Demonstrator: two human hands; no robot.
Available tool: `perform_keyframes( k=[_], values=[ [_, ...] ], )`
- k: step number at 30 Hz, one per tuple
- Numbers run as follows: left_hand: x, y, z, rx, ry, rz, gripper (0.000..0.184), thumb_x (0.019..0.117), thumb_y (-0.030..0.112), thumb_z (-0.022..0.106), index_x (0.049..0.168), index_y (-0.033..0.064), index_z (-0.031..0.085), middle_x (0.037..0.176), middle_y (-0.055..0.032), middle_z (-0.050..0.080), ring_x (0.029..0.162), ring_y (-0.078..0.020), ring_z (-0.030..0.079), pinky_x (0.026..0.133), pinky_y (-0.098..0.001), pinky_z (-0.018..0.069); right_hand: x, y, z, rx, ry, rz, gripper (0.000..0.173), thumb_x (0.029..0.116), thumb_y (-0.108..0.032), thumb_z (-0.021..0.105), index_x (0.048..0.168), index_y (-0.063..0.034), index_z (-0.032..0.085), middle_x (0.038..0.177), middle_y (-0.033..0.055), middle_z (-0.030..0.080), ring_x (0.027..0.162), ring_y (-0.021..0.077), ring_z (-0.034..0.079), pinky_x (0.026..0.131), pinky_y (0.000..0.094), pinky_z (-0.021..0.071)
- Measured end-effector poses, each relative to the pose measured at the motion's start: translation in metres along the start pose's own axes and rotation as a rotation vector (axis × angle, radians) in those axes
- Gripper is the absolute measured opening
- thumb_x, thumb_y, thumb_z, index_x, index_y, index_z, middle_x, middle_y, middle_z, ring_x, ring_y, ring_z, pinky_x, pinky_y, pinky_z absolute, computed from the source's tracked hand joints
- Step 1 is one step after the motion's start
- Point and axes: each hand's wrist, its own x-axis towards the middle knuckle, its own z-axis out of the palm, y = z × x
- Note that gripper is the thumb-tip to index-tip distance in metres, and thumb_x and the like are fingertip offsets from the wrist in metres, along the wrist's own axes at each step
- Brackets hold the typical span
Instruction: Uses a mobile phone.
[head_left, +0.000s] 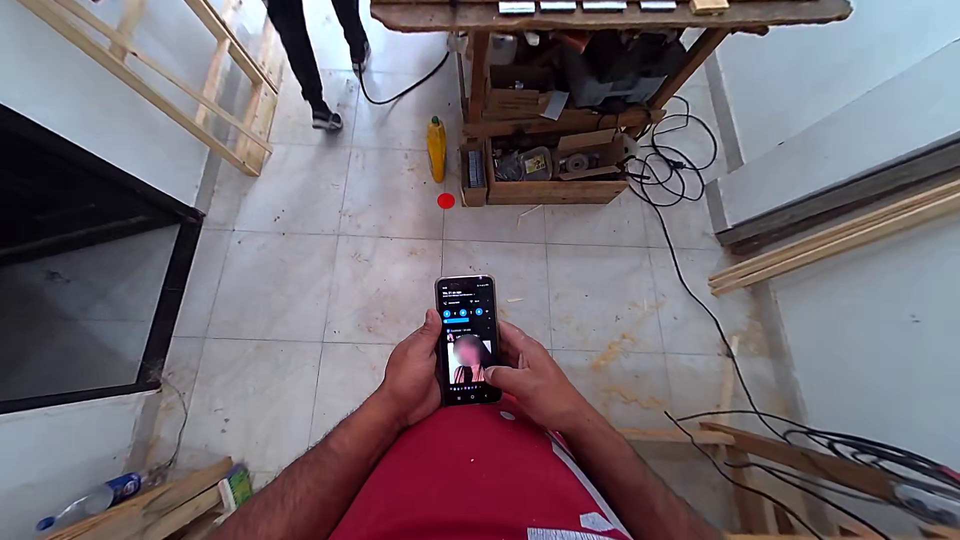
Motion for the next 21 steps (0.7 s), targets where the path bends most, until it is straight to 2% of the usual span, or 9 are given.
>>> perform_keyframes(
  k=[7, 14, 21],
  values=[
    [-0.012, -0.004, 0.006, 0.047, -0.015, 0.032, 0.071, 0.1061, 0.064, 0.017, 0.143, 0.014, 0.052, 0.13, -0.0169, 0.066, 0.118, -0.0298, 0.066, 0.098, -0.0538, 0.0558, -0.013, 0.003, 0.004, 0.006, 0.03, -0.053, 0.057, 0.089, -0.001, 0.06, 0.144, -0.0133, 0.054, 0.121, 0.01, 0.071, 0.103, 0.0235, 0.072, 0.086, 0.0403, 0.063],
    [-0.016, -0.006, 0.005, 0.047, -0.104, 0.076, 0.07, 0.1063, 0.063, 0.018, 0.144, 0.0143, 0.052, 0.131, -0.017, 0.065, 0.119, -0.0291, 0.066, 0.099, -0.0528, 0.0553, -0.018, 0.002, 0.006, 0.039, 0.027, -0.106, 0.051, 0.0903, -0.001, 0.059, 0.14, -0.0096, 0.057, 0.119, 0.0121, 0.071, 0.103, 0.0244, 0.072, 0.086, 0.0403, 0.0624],
    [-0.016, -0.007, 0.005, 0.034, -0.103, 0.072, 0.07, 0.1064, 0.063, 0.019, 0.144, 0.0139, 0.052, 0.131, -0.0171, 0.065, 0.12, -0.0294, 0.065, 0.1, -0.053, 0.0546, -0.02, 0.002, 0.005, 0.028, 0.018, -0.108, 0.052, 0.0903, 0.0, 0.059, 0.141, -0.0103, 0.057, 0.12, 0.0117, 0.071, 0.103, 0.0245, 0.072, 0.086, 0.0403, 0.0626]
  ],
)
